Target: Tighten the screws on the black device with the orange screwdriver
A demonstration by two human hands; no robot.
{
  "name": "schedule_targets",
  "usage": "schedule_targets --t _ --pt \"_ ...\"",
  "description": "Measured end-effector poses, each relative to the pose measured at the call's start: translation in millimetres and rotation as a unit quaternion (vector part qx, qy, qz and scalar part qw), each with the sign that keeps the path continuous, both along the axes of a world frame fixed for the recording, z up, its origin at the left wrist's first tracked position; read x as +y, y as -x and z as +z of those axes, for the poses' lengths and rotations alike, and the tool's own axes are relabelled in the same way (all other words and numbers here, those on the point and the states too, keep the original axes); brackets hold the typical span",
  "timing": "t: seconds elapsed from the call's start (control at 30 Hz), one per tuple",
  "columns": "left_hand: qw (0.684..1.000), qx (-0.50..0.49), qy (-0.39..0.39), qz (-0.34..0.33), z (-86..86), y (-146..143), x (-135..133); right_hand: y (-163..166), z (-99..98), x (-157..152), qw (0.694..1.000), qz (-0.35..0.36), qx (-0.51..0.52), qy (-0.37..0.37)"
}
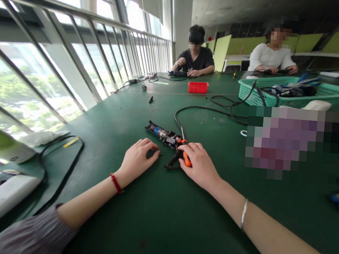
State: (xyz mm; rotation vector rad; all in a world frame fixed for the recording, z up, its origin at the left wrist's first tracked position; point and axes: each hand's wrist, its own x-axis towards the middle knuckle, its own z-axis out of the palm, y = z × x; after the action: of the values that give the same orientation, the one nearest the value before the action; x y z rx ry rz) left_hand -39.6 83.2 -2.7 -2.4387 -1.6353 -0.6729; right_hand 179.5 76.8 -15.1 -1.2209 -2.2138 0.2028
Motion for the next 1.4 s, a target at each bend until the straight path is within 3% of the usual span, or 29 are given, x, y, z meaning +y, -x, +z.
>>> schedule_targets --t 0.2,0.43,0.57,0.87,1.4 --pt "0.998 0.042 0.011 -0.044 1.5 -6.4 -7.3 1.1 0.7 -1.3 1.0 -0.003 -0.007 0.012" --pt "0.987 -0.016 -0.098 -0.124 -1.9 -26.1 20.9 4.7 -0.4 -1.9 1.0 -0.011 -0.005 -0.007" --pt "0.981 -0.027 -0.116 -0.155 -3.9 -31.2 30.5 4.8 -1.8 -0.7 1.0 -0.013 -0.011 0.0" --pt "0.973 -0.087 -0.121 -0.177 -7.2 -28.0 32.2 4.5 -0.7 -1.3 1.0 -0.01 -0.014 0.001" --pt "0.973 -0.018 -0.15 -0.174 -10.3 -28.7 32.2 3.9 -0.8 -0.9 1.0 -0.01 -0.016 0.004"
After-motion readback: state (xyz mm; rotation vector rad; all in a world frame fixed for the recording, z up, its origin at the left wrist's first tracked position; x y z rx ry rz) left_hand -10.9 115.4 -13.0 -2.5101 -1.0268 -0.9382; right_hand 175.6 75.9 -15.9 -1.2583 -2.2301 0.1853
